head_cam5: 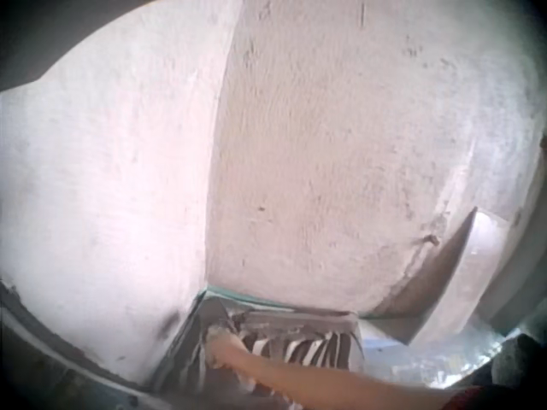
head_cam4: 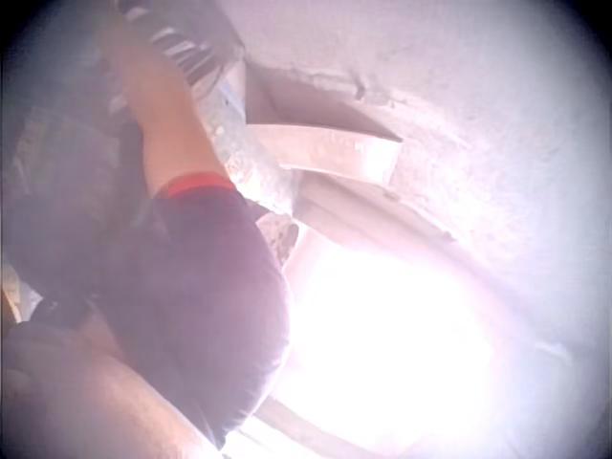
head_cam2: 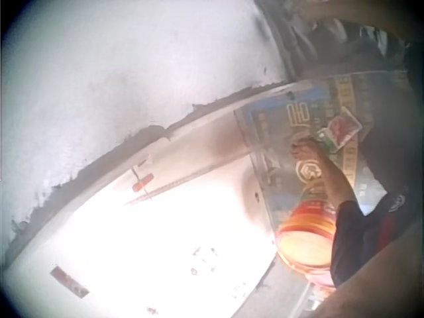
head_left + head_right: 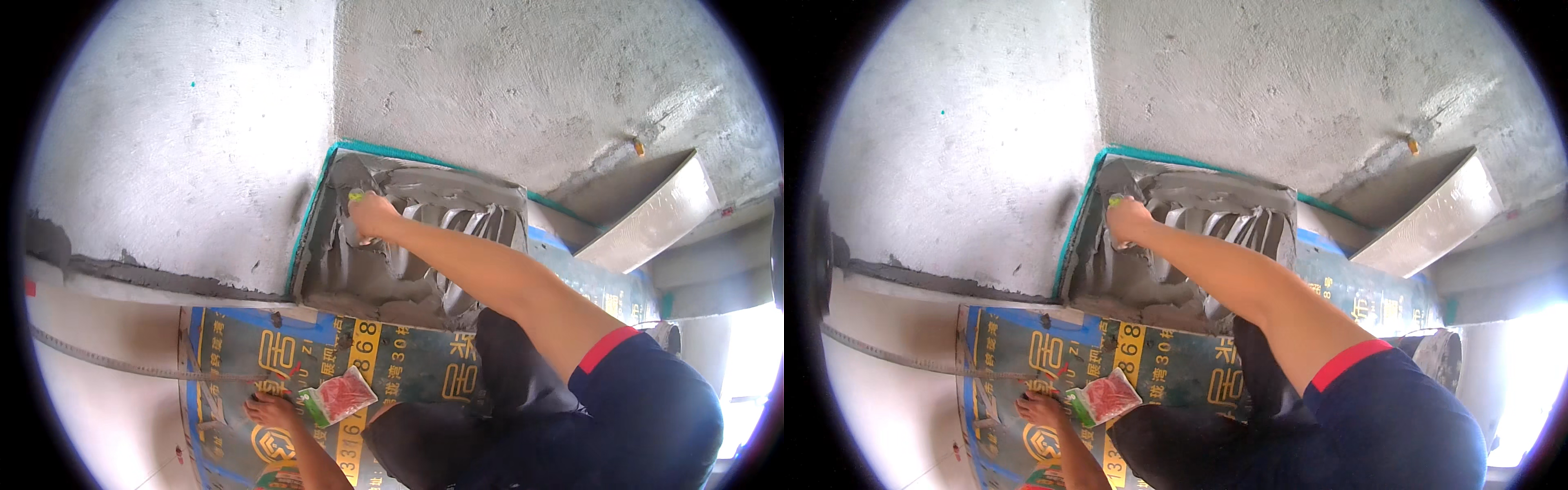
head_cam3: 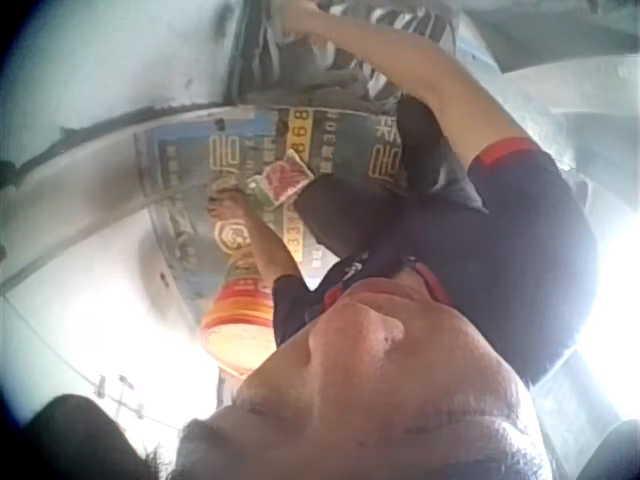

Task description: The person applies mortar to the back of a tile with a trowel, presses the tile onto a wall corner, and checks its alignment with a square tool before mixing more mortar in a bucket with a power mixer.

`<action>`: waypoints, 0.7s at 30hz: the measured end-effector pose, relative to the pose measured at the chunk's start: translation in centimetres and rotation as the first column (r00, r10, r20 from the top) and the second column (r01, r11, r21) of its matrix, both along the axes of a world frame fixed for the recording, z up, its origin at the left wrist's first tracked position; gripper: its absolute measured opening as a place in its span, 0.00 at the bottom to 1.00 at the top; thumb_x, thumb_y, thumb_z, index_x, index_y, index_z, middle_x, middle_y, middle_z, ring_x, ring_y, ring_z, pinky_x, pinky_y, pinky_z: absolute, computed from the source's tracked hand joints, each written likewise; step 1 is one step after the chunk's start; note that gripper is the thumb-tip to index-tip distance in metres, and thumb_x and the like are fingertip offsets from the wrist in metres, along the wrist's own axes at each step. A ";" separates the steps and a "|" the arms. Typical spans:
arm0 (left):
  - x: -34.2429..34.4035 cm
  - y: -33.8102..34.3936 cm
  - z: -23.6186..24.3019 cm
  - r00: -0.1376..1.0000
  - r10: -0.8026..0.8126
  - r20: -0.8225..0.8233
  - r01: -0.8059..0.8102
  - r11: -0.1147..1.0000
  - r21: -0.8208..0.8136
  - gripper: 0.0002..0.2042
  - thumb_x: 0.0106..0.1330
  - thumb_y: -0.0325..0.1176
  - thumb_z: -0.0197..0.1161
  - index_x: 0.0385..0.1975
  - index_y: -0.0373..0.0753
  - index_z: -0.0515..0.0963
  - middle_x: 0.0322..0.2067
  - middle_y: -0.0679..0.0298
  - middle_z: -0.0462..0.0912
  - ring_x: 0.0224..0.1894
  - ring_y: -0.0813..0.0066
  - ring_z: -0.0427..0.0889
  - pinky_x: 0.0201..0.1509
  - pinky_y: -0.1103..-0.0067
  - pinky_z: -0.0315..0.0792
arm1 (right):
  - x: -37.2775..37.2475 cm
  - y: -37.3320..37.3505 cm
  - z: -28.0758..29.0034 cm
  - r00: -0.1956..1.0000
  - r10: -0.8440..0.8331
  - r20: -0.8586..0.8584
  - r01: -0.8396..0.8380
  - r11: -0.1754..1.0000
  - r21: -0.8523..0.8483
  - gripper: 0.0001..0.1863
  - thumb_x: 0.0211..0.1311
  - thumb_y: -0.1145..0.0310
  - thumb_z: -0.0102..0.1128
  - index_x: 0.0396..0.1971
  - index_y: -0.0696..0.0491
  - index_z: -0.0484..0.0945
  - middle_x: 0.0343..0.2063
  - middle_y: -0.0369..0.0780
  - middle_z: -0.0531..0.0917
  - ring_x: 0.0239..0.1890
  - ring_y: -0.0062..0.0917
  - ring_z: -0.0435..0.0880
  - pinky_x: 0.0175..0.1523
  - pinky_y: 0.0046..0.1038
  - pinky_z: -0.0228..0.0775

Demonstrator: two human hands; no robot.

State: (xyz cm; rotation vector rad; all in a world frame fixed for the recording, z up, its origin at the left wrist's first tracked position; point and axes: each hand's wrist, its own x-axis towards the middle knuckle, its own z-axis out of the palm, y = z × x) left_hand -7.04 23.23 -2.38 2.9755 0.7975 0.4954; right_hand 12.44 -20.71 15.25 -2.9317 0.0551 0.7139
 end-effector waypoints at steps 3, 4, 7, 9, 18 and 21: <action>0.7 -1.5 -0.2 0.996 -0.068 0.049 0.068 0.998 0.009 0.21 0.70 0.47 0.41 0.43 0.32 0.69 0.47 0.49 0.70 0.53 0.52 0.67 0.52 0.60 0.64 | -0.6 -4.4 -4.0 0.937 -0.316 0.148 0.306 0.948 0.088 0.15 0.53 0.65 0.53 0.35 0.61 0.77 0.38 0.56 0.78 0.42 0.43 0.81 0.43 0.39 0.75; 0.6 -1.3 -0.2 0.994 -0.102 0.039 0.101 0.995 0.020 0.21 0.70 0.47 0.41 0.43 0.32 0.69 0.47 0.49 0.70 0.53 0.52 0.67 0.52 0.60 0.64 | -1.2 -4.7 -4.0 0.890 -0.415 0.187 0.395 0.909 0.137 0.14 0.55 0.66 0.51 0.34 0.62 0.76 0.37 0.57 0.78 0.42 0.44 0.81 0.42 0.40 0.75; 0.0 -0.4 -0.1 0.993 -0.117 -0.001 0.116 0.988 0.104 0.20 0.70 0.45 0.42 0.42 0.31 0.70 0.46 0.49 0.70 0.53 0.52 0.67 0.52 0.60 0.64 | -4.7 -4.7 -0.1 0.797 -0.603 -0.027 0.596 0.778 0.197 0.18 0.58 0.65 0.47 0.40 0.64 0.74 0.42 0.56 0.75 0.43 0.47 0.79 0.46 0.39 0.74; 0.2 -1.4 -0.2 0.995 -0.083 -0.046 0.087 0.991 0.097 0.20 0.69 0.44 0.43 0.42 0.30 0.69 0.46 0.48 0.69 0.52 0.52 0.67 0.52 0.60 0.64 | -8.0 -8.0 -0.9 0.834 -0.552 0.006 0.551 0.833 0.049 0.16 0.59 0.67 0.47 0.39 0.64 0.75 0.42 0.53 0.76 0.41 0.47 0.80 0.44 0.41 0.75; -0.2 1.8 -3.2 1.000 0.003 0.002 -0.004 0.982 0.191 0.21 0.69 0.47 0.45 0.43 0.30 0.66 0.44 0.46 0.68 0.51 0.50 0.68 0.51 0.59 0.64 | -20.7 -13.8 3.2 0.395 -0.917 0.060 0.869 0.394 0.300 0.21 0.66 0.54 0.42 0.33 0.59 0.74 0.22 0.44 0.78 0.24 0.30 0.80 0.28 0.36 0.71; -0.2 1.6 -3.9 0.993 -0.068 -0.102 0.094 0.955 0.280 0.22 0.69 0.48 0.42 0.43 0.30 0.66 0.45 0.45 0.68 0.51 0.48 0.67 0.51 0.58 0.63 | -18.4 -9.8 2.1 -0.176 -0.854 -0.490 0.673 -0.468 0.573 0.24 0.65 0.48 0.45 0.28 0.56 0.75 0.16 0.39 0.74 0.16 0.26 0.74 0.25 0.33 0.66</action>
